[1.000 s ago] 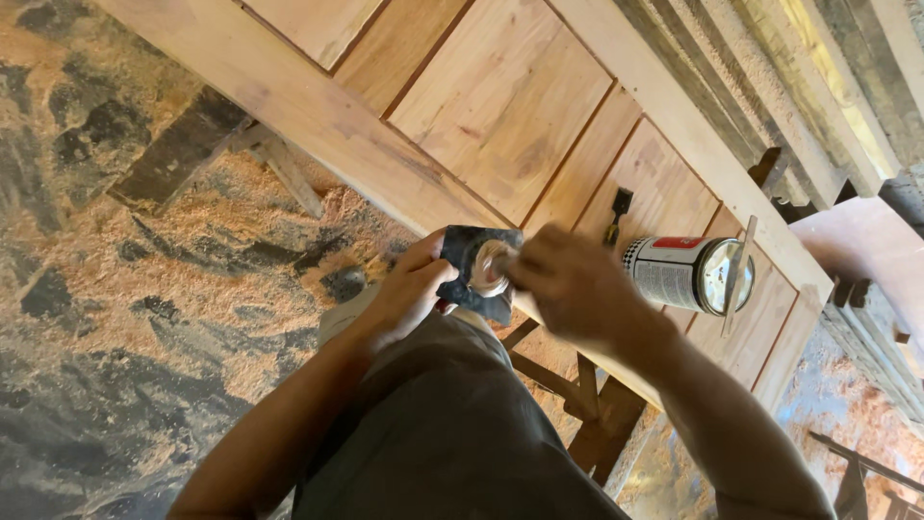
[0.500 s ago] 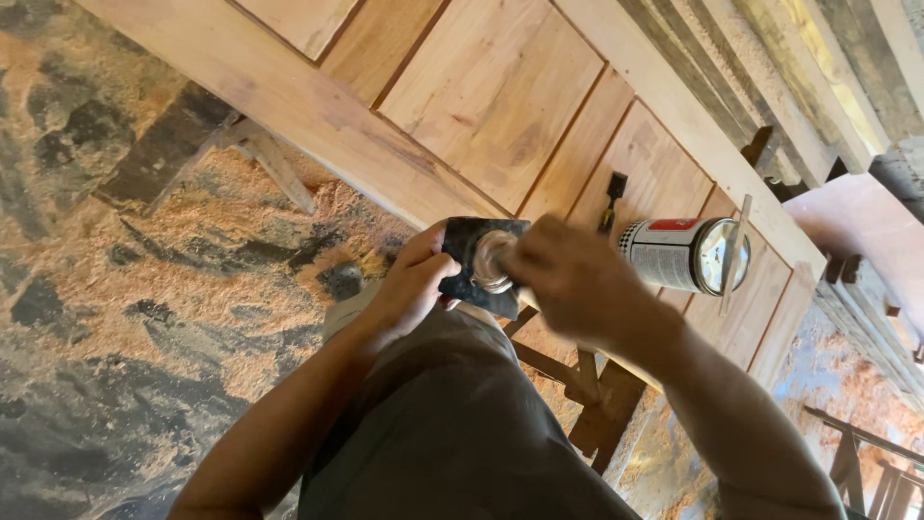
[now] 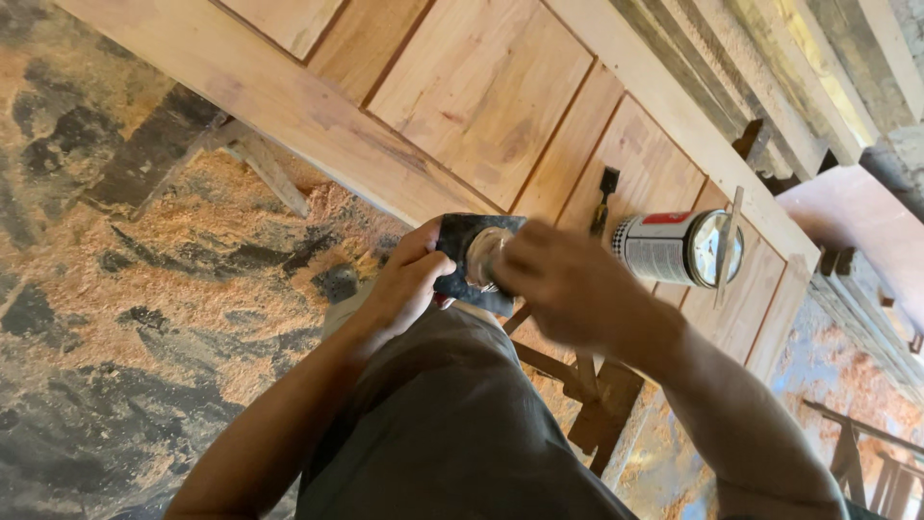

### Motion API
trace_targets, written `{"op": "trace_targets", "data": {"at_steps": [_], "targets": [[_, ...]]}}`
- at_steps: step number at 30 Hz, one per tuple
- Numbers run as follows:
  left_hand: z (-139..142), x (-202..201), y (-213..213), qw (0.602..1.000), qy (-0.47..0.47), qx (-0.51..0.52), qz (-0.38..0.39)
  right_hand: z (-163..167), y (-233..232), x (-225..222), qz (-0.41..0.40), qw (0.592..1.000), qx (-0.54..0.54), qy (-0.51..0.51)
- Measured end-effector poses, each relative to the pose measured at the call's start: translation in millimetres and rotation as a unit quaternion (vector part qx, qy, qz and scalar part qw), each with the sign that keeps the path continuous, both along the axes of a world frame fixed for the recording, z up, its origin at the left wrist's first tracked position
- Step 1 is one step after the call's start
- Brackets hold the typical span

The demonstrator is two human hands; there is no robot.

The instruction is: The person works on a wooden panel door laid on sawhorses in a workshop. They handle pieces of sandpaper, scrape out a crack with a chisel-like tool, then scoop wood filler from a can with a stick onto a spreader and press filler into nail holes and cracks, smoothing it across the surface.

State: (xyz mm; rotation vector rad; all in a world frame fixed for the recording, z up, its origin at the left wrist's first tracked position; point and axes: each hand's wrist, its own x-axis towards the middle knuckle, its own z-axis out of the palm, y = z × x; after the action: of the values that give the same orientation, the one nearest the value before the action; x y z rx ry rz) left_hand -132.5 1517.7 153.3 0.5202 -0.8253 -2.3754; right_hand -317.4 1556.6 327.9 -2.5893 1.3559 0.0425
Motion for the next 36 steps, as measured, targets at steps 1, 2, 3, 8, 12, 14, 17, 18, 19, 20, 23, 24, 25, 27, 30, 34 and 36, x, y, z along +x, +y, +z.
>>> {"op": "trace_targets", "data": {"at_steps": [1,2,3,8,12,14,17,18,19,20,23,24,25,27,30,34,36], "targets": [[1,1,0,1.000,0.006,0.005,0.011,-3,1,-3,0.006,1.000,0.015,0.010],[1,2,2,1.000,-0.007,0.000,0.010,-5,2,-6,0.008,0.999,0.034,0.020],[2,2,2,1.000,-0.020,-0.005,0.007,-7,3,-7,0.008,0.998,0.055,0.029],[2,3,4,1.000,-0.006,0.001,0.014,-2,-1,2,0.009,1.000,0.007,0.011],[0,5,4,0.999,-0.048,0.015,0.012,9,-7,12,-0.058,0.997,0.002,0.054],[0,5,5,0.999,-0.043,0.030,0.012,10,-7,11,0.007,0.999,0.003,0.038],[2,4,7,0.999,-0.019,0.033,0.021,4,-3,3,0.016,1.000,0.012,0.016],[3,3,7,0.999,-0.025,0.028,0.014,2,-1,0,0.000,1.000,0.020,0.010],[4,3,8,0.999,-0.029,0.023,0.008,-1,0,-2,0.000,1.000,0.003,0.016],[4,3,8,0.999,-0.027,0.024,0.009,-3,1,-2,-0.002,1.000,-0.013,0.022],[4,3,7,1.000,-0.025,0.009,0.015,-1,1,1,0.021,1.000,0.017,-0.008],[4,4,6,1.000,-0.025,0.004,0.013,2,1,4,0.031,0.998,0.047,-0.028],[3,4,5,1.000,-0.026,-0.001,0.011,6,0,7,0.008,1.000,0.024,-0.005],[1,3,5,1.000,-0.012,0.012,0.002,14,-4,12,-0.039,0.998,-0.026,0.047],[-3,0,5,0.999,0.003,0.027,0.018,15,-5,14,0.019,1.000,-0.005,-0.006],[-5,-2,9,0.999,-0.011,0.030,0.008,1,0,5,0.004,0.999,-0.015,0.036],[-5,-2,10,0.999,-0.015,0.046,0.006,-5,3,0,0.029,0.997,-0.038,0.061]]}}
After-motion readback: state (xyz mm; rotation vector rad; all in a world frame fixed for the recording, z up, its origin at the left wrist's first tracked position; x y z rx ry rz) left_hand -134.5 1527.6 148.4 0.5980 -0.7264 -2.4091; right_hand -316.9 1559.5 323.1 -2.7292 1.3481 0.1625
